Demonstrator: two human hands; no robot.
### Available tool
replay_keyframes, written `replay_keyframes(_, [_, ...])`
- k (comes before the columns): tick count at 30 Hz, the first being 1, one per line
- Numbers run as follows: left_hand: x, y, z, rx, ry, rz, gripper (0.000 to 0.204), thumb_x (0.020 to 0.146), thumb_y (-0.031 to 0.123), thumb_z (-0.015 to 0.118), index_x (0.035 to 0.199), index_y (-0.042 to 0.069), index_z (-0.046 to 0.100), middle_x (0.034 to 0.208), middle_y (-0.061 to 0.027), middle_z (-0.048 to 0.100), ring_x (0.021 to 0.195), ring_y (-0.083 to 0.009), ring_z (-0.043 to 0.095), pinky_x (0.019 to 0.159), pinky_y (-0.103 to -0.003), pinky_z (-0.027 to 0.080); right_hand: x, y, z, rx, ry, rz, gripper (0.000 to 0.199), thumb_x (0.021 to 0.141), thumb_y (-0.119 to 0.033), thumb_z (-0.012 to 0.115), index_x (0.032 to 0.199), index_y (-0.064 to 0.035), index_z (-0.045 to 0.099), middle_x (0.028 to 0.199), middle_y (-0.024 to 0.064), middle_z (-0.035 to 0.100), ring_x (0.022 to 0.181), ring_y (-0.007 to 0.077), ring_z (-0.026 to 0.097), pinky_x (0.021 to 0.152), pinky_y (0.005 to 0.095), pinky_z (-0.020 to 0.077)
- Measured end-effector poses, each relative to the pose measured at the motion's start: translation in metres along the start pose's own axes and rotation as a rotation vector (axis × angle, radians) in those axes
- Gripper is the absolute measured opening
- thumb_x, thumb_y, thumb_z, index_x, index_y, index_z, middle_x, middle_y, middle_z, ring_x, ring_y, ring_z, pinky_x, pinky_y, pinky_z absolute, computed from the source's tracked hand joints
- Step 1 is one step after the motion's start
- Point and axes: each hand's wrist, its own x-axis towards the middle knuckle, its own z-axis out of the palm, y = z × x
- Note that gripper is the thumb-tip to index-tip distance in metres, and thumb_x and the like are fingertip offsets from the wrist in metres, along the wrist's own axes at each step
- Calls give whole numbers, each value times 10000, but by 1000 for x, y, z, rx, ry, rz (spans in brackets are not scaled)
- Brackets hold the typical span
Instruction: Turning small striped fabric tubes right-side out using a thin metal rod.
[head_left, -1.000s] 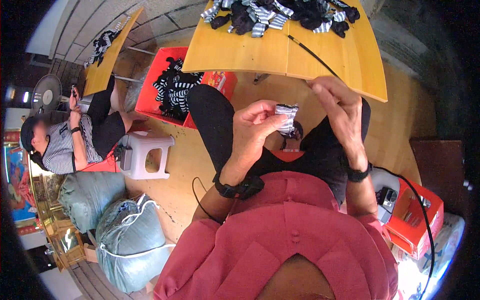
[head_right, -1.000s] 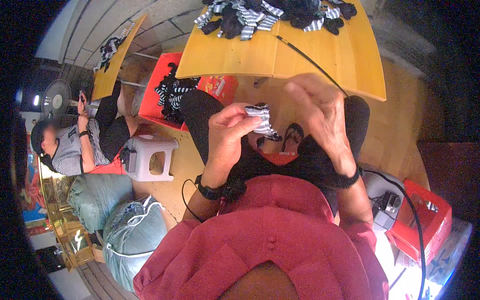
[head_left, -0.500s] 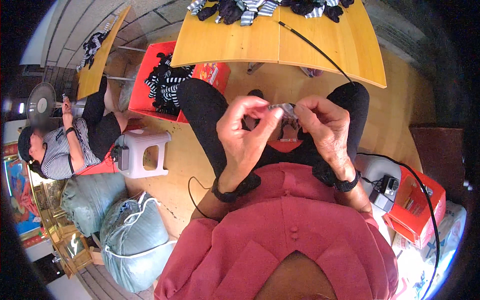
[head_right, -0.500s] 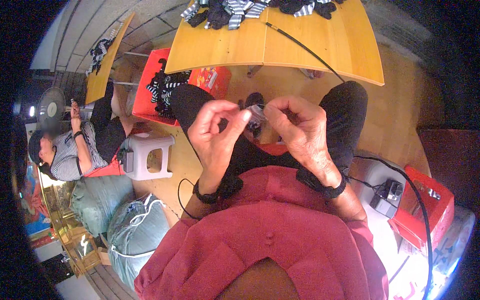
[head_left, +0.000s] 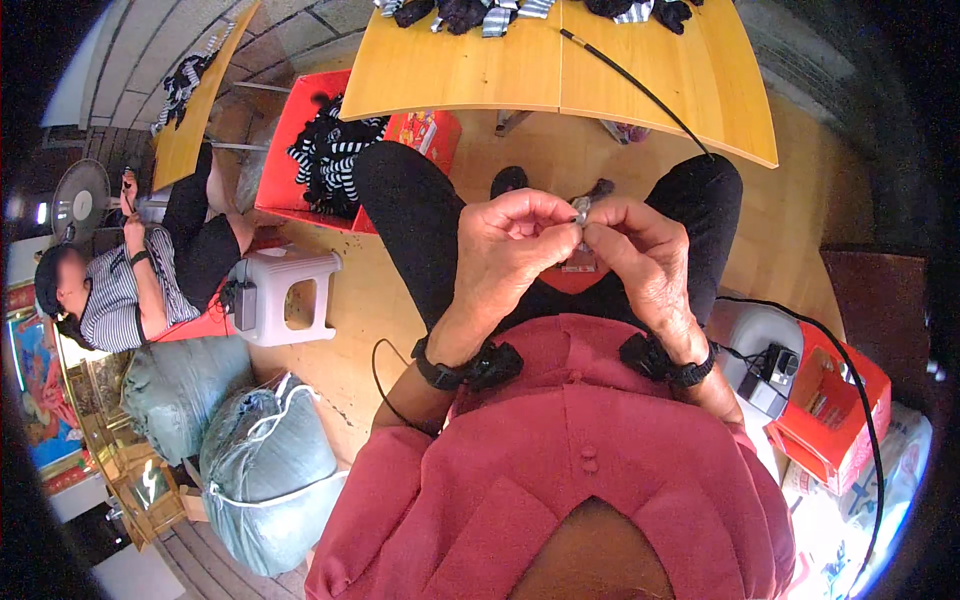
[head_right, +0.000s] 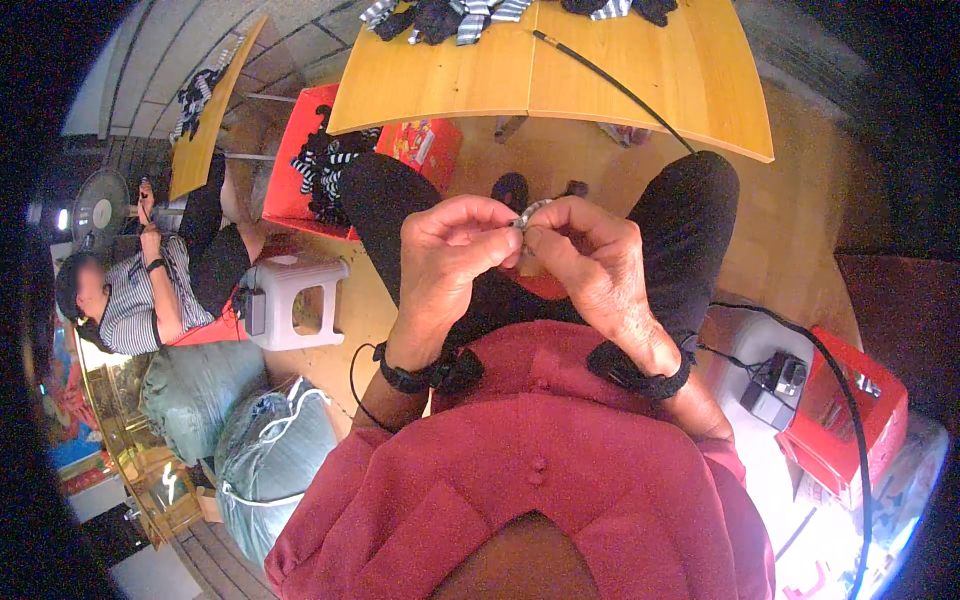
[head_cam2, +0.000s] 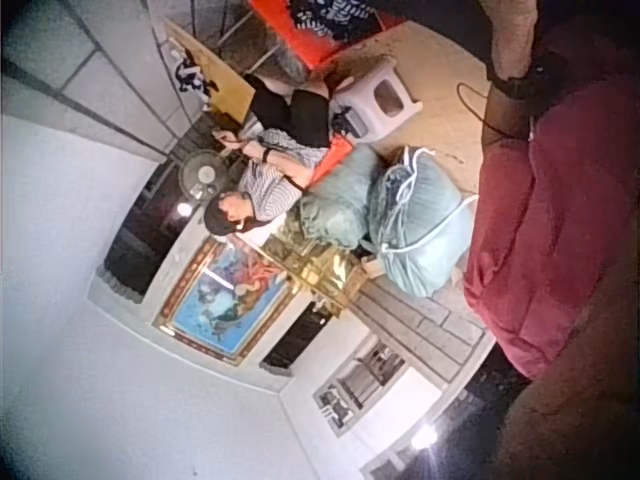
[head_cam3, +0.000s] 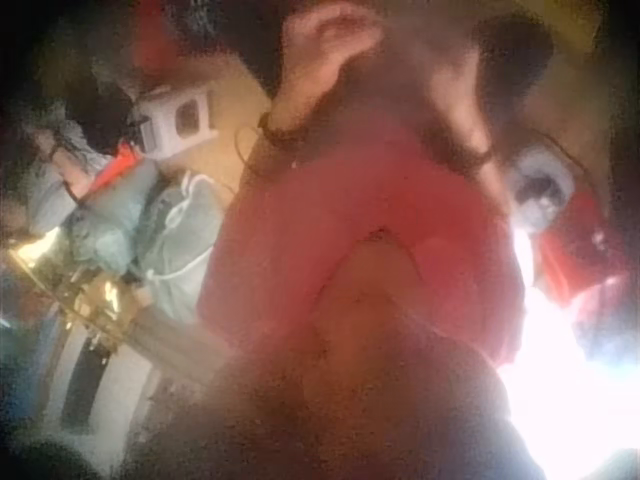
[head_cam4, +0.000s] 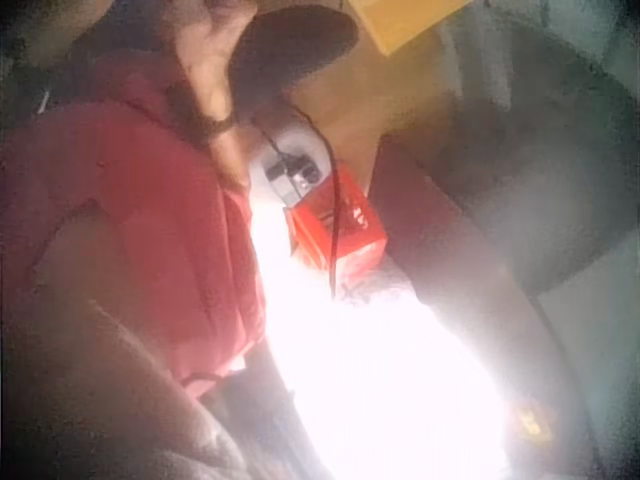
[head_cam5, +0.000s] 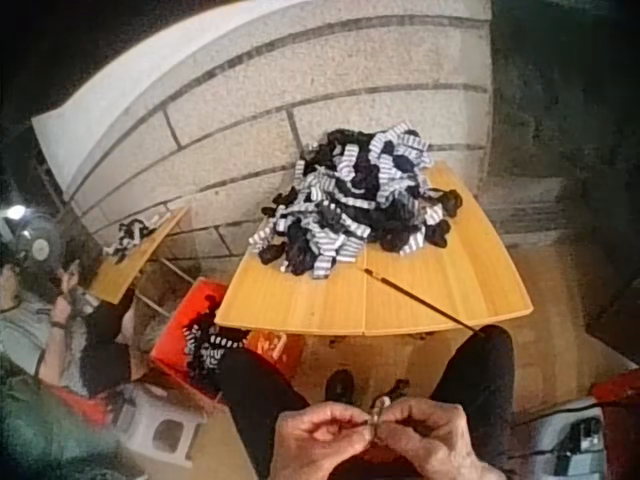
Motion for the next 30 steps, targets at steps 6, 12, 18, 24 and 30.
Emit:
replay_keyframes(6, [1, -1, -2, 20, -20, -41, 108, 748, -35, 640, 853, -35, 617, 766, -39, 621, 654, -61, 565, 568, -194, 479, 0, 8, -6, 62, 61, 12, 78, 853, -81, 556, 838, -12, 590, 682, -13, 566, 569, 38, 480, 507, 181, 396])
replay_keyframes(12, [-1, 3, 4, 60, -7, 9, 94, 756, -32, 628, 850, -33, 613, 769, -39, 619, 666, -56, 556, 581, -189, 469, -4, -5, 1, 3, 2, -35, 65, 832, -61, 596, 831, 3, 585, 705, 29, 606, 618, 56, 543, 538, 187, 439])
replay_keyframes(18, [2, -4, -1, 168, -85, -5, 94, 776, -8, 633, 864, -26, 607, 771, -38, 613, 671, -60, 566, 581, -192, 480, 1, -3, -19, -65, -89, 86, 67, 808, -35, 622, 821, 16, 581, 721, 54, 624, 650, 79, 578, 555, 205, 469])
replay_keyframes(24, [2, -5, 8, 36, -75, -87, 143, 753, 25, 689, 851, -27, 598, 765, -39, 609, 653, -69, 571, 568, -193, 488, -6, 4, -11, -40, 1, 60, 62, 806, -23, 620, 832, 17, 582, 706, 35, 609, 634, 69, 565, 533, 196, 454])
replay_keyframes(30, [5, -7, 3, 0, -85, -108, 116, 731, -15, 687, 808, -19, 601, 720, -46, 607, 603, -79, 567, 537, -199, 482, -5, 16, -13, 67, 67, 51, 64, 800, -16, 604, 856, 12, 587, 709, 40, 599, 547, 67, 525, 441, 171, 383])
